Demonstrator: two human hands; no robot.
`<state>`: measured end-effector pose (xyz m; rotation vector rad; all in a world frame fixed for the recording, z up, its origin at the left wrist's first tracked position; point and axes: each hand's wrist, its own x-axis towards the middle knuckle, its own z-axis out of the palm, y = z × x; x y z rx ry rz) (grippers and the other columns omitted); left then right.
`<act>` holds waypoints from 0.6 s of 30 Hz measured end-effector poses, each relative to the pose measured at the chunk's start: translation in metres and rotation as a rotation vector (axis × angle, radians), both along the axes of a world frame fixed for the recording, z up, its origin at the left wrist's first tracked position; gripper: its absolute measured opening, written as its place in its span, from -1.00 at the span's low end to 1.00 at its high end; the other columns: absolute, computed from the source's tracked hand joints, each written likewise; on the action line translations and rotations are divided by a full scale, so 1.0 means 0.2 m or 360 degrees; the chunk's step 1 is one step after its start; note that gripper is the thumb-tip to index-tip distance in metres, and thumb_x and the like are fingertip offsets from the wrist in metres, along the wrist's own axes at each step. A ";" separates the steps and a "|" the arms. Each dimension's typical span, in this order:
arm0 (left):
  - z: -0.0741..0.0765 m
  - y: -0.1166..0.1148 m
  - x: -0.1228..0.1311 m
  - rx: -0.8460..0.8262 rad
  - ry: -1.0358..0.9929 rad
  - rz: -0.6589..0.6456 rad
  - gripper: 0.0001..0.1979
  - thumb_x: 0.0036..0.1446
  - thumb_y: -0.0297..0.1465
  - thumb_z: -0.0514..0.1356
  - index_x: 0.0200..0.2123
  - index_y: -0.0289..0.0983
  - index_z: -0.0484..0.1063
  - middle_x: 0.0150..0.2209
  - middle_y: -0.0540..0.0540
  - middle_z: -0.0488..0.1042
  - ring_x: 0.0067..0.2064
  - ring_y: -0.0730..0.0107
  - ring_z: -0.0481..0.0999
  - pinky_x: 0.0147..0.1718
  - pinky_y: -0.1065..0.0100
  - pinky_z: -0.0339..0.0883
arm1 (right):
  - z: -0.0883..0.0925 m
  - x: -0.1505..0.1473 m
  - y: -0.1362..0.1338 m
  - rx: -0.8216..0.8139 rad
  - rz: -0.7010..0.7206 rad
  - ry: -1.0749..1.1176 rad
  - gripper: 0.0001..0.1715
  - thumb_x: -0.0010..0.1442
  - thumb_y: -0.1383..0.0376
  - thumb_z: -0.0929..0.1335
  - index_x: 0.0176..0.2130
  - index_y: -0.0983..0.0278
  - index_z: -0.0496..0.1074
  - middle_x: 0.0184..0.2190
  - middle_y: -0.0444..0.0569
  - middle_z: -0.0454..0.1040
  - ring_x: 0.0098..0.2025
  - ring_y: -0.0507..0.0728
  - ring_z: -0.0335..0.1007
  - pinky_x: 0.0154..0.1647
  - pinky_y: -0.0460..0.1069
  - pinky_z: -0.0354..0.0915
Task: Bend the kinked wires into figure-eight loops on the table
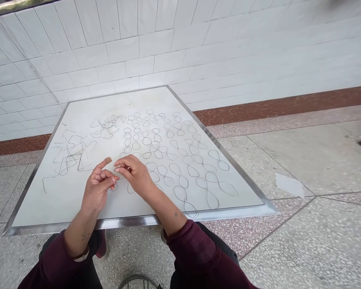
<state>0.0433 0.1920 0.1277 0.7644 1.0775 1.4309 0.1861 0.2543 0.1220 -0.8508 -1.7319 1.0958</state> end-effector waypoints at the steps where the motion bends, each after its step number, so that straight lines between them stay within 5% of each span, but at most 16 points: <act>1: 0.00 0.00 0.00 -0.0013 0.0005 -0.0019 -0.30 -0.07 -0.44 0.42 0.18 -0.24 0.33 -0.49 0.08 0.46 -0.39 0.43 0.50 -0.47 0.44 0.25 | 0.00 0.01 0.00 0.0079 0.0046 -0.0023 -0.92 0.24 0.26 0.37 -0.29 0.14 0.50 -0.32 -0.06 0.43 -0.26 0.12 0.35 -0.29 0.03 0.35; 10: -0.01 0.00 -0.01 -0.0026 -0.0036 -0.0124 -0.28 -0.06 -0.43 0.43 0.20 -0.23 0.32 -0.50 0.09 0.42 -0.34 0.41 0.50 -0.47 0.45 0.20 | 0.03 0.06 0.01 0.0229 0.0258 -0.0246 -0.81 0.31 0.38 0.29 -0.26 0.16 0.48 -0.27 -0.07 0.44 -0.21 0.09 0.36 -0.18 0.02 0.35; 18: -0.02 -0.01 0.00 -0.0031 -0.0042 -0.0199 -0.38 -0.10 -0.47 0.43 0.09 -0.23 0.43 -0.53 0.12 0.41 -0.46 0.48 0.46 -0.42 0.40 0.25 | 0.09 0.10 0.00 0.0289 0.0439 -0.0455 -0.75 0.35 0.41 0.21 -0.26 0.17 0.42 -0.26 -0.08 0.33 -0.37 0.02 0.28 -0.37 -0.04 0.28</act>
